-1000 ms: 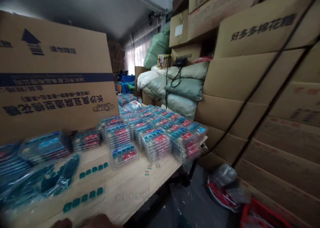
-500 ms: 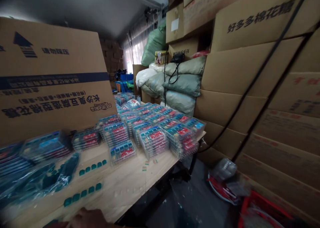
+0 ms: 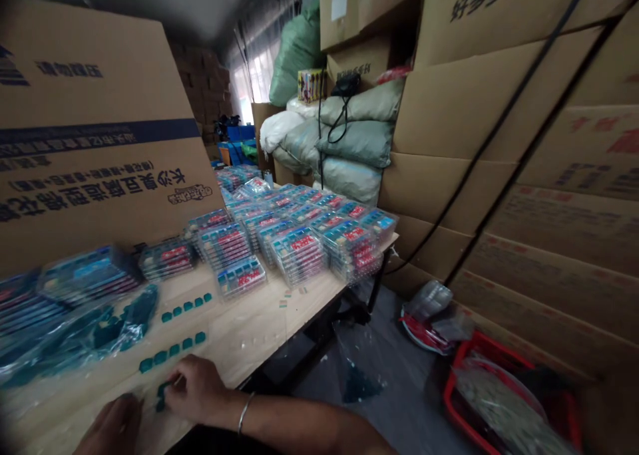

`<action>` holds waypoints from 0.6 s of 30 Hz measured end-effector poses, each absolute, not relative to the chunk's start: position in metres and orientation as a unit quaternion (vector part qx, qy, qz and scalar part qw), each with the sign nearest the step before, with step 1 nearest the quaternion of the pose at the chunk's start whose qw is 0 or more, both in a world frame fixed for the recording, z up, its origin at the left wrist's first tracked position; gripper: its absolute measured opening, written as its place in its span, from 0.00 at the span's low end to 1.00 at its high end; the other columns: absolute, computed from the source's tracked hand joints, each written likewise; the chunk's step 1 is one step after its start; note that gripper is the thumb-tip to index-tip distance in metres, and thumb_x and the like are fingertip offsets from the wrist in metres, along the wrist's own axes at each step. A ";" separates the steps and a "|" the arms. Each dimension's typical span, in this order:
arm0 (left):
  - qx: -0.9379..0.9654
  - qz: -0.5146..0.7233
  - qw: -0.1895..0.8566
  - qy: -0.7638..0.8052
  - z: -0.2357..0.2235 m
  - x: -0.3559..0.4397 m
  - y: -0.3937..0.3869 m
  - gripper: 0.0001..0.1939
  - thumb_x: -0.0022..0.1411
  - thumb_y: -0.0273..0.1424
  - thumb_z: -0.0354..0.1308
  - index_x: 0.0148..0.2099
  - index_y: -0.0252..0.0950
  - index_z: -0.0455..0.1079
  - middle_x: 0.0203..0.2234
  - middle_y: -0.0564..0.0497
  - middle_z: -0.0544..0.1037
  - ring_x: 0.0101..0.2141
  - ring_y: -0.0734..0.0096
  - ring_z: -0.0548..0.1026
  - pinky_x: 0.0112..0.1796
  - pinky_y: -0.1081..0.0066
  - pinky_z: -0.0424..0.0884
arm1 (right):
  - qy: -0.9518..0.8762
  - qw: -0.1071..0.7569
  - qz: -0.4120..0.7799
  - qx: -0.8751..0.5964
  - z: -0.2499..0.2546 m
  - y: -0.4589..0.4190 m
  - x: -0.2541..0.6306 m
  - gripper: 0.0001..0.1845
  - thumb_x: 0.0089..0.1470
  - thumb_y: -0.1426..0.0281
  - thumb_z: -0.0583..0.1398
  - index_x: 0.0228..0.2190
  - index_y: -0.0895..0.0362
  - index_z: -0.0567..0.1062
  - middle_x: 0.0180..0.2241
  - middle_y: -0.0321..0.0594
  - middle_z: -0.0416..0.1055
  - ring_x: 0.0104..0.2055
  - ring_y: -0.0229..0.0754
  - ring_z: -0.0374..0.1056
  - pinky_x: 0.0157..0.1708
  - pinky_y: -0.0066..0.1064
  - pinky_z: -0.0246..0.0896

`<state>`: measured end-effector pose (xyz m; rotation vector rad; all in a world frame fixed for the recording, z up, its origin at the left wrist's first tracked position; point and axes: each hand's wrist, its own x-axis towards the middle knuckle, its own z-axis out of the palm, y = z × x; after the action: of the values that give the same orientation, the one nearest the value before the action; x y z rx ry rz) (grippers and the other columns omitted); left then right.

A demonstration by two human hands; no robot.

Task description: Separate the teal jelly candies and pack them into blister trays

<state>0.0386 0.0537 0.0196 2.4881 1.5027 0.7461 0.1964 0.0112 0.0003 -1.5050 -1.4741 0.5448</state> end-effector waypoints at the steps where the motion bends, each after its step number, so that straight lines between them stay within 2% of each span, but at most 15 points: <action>1: 0.826 0.237 0.062 0.507 0.020 0.038 0.051 0.13 0.55 0.37 0.44 0.28 0.42 0.69 0.28 0.48 0.77 0.28 0.62 0.75 0.28 0.67 0.70 | -0.581 0.482 0.240 -0.610 0.003 0.011 0.197 0.09 0.41 0.77 0.60 0.29 0.56 0.71 0.29 0.33 0.72 0.30 0.37 0.69 0.32 0.24 0.64; 5: 0.835 0.207 0.070 0.505 0.025 0.030 0.050 0.13 0.54 0.36 0.45 0.31 0.42 0.70 0.33 0.48 0.79 0.31 0.60 0.77 0.31 0.66 0.71 | -0.537 0.543 0.284 -0.580 0.010 0.007 0.199 0.09 0.41 0.79 0.60 0.29 0.57 0.71 0.25 0.30 0.69 0.26 0.34 0.66 0.28 0.22 0.62; 10: 0.849 0.194 0.138 0.471 0.030 0.025 0.050 0.12 0.48 0.39 0.48 0.25 0.42 0.71 0.27 0.49 0.79 0.28 0.61 0.77 0.30 0.69 0.72 | -0.551 0.539 0.300 -0.562 0.010 0.007 0.204 0.07 0.40 0.79 0.62 0.25 0.58 0.72 0.26 0.31 0.69 0.27 0.33 0.65 0.30 0.23 0.61; 14: 0.803 0.245 0.150 0.522 0.035 0.027 0.038 0.11 0.48 0.38 0.50 0.27 0.41 0.72 0.27 0.50 0.80 0.28 0.62 0.78 0.31 0.69 0.72 | -0.524 0.547 0.351 -0.551 0.009 0.004 0.208 0.06 0.41 0.78 0.60 0.26 0.58 0.72 0.24 0.31 0.68 0.27 0.34 0.65 0.30 0.24 0.61; 18: 0.731 0.319 0.234 0.555 0.043 0.033 0.031 0.10 0.46 0.37 0.54 0.28 0.39 0.74 0.23 0.51 0.79 0.26 0.64 0.76 0.29 0.70 0.72 | -0.499 0.573 0.394 -0.517 0.003 -0.004 0.211 0.03 0.43 0.74 0.59 0.26 0.57 0.71 0.23 0.31 0.68 0.26 0.35 0.64 0.29 0.25 0.60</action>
<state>0.0335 0.0306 0.0427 2.0078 1.5237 0.8762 0.2109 -0.0043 0.0029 -1.2125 -1.1704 0.9247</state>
